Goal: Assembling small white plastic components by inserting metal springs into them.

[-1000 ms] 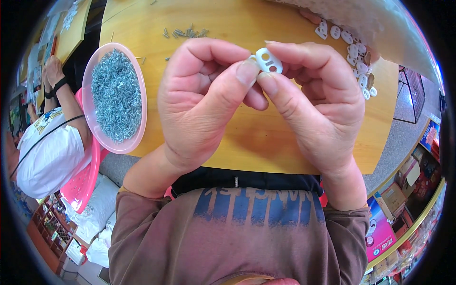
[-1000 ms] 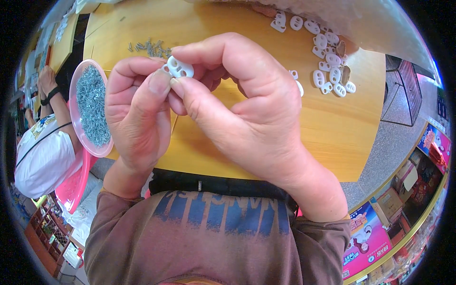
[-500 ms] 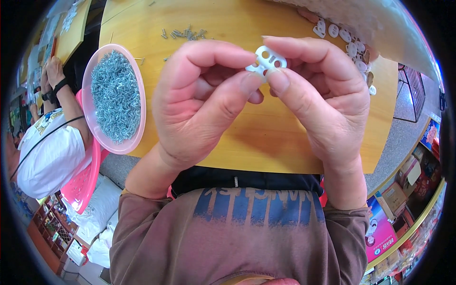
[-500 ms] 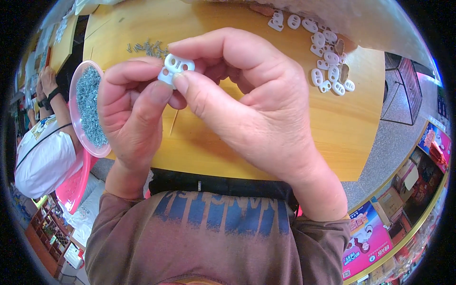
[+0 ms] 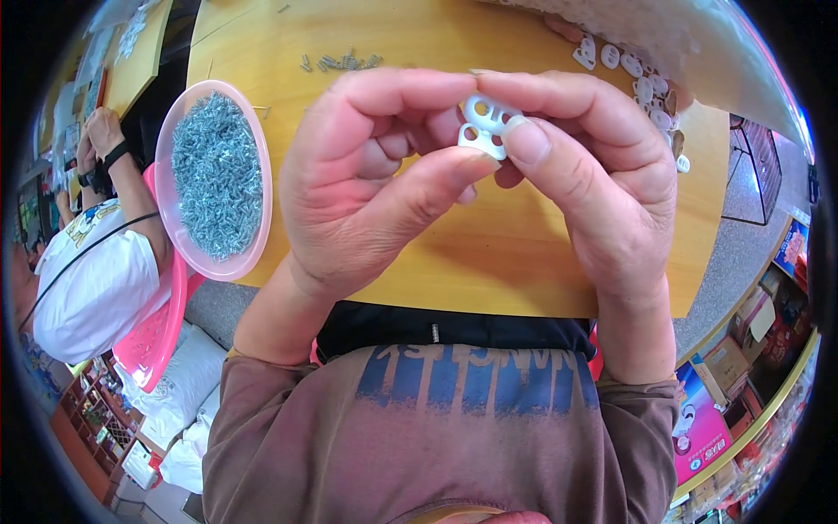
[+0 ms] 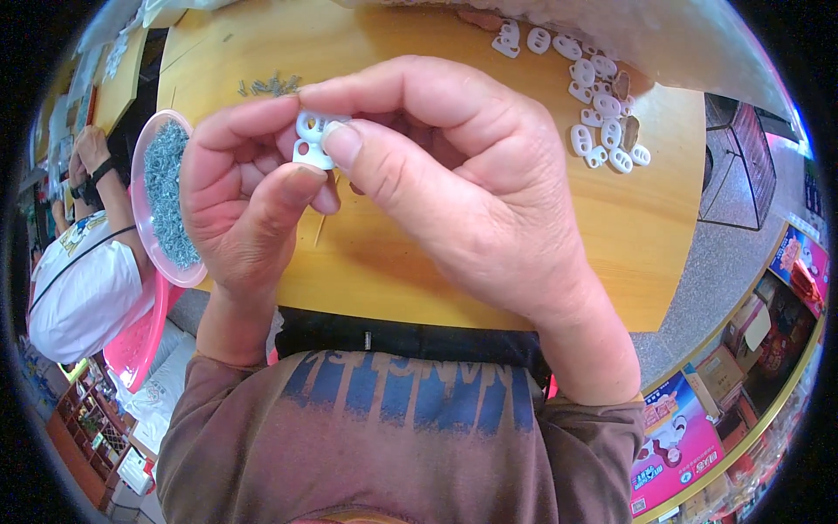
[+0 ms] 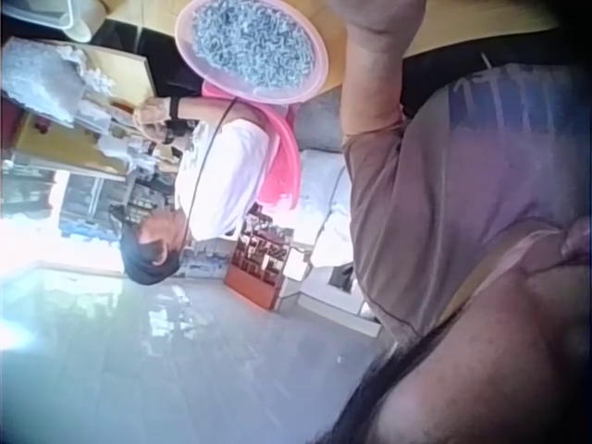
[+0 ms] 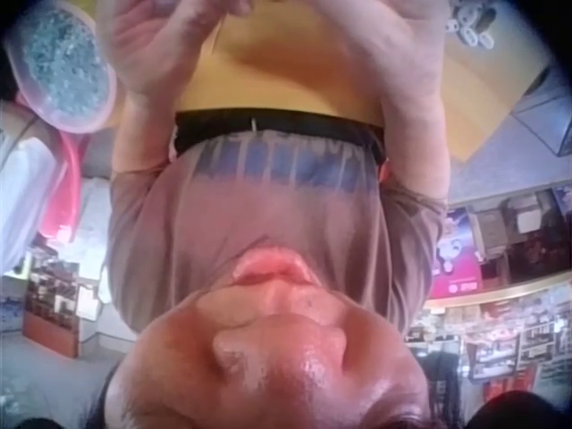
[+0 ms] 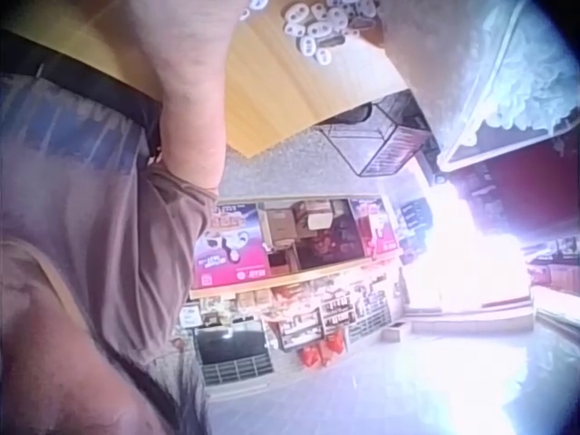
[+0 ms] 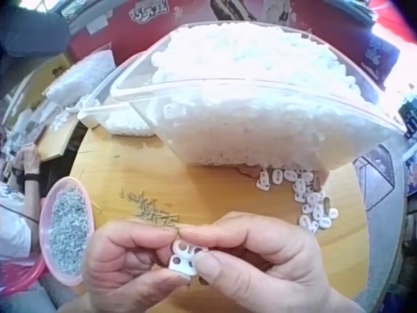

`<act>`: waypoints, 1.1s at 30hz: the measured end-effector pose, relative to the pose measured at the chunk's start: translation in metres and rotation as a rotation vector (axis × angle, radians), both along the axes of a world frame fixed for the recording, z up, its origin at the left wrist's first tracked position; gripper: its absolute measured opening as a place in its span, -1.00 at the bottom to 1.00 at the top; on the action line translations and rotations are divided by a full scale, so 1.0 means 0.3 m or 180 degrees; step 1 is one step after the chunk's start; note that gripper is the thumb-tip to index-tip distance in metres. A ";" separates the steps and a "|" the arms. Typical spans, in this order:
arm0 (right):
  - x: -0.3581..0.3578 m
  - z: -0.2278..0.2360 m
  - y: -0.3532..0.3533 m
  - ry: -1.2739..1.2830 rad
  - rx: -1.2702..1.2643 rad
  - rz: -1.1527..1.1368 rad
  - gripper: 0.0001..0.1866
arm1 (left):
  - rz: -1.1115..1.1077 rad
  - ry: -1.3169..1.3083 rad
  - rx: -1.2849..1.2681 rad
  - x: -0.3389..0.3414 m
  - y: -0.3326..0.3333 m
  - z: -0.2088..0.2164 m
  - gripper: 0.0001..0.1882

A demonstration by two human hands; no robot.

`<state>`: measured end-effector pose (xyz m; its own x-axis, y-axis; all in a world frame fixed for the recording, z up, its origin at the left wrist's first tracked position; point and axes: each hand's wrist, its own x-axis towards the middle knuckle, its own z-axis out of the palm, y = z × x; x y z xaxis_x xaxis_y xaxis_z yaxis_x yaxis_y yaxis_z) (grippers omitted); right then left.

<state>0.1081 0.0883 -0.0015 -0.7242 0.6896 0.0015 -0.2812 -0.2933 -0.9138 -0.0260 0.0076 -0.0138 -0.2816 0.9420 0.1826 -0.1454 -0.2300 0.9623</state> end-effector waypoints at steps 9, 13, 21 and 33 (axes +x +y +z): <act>0.004 0.004 0.000 -0.0092 -0.0209 0.0029 -0.77 | -0.0153 -0.0633 -0.0292 0.012 0.009 0.003 -0.57; 0.005 -0.002 0.004 -0.0200 0.0141 0.0005 -0.77 | -0.0155 -0.0758 -0.0494 0.013 0.007 0.008 -0.56; 0.002 0.008 0.005 -0.0139 0.0101 -0.0002 -0.77 | -0.0229 -0.0714 -0.0344 0.009 0.008 0.001 -0.57; 0.004 0.028 0.001 0.0011 -0.0453 0.0163 -0.75 | 0.0011 -0.0466 -0.0198 0.020 -0.001 0.015 -0.62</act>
<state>0.1094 0.0887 0.0068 -0.7586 0.6451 -0.0911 -0.2655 -0.4338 -0.8610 -0.0198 0.0072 -0.0094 -0.3042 0.9492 0.0807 -0.2845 -0.1713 0.9432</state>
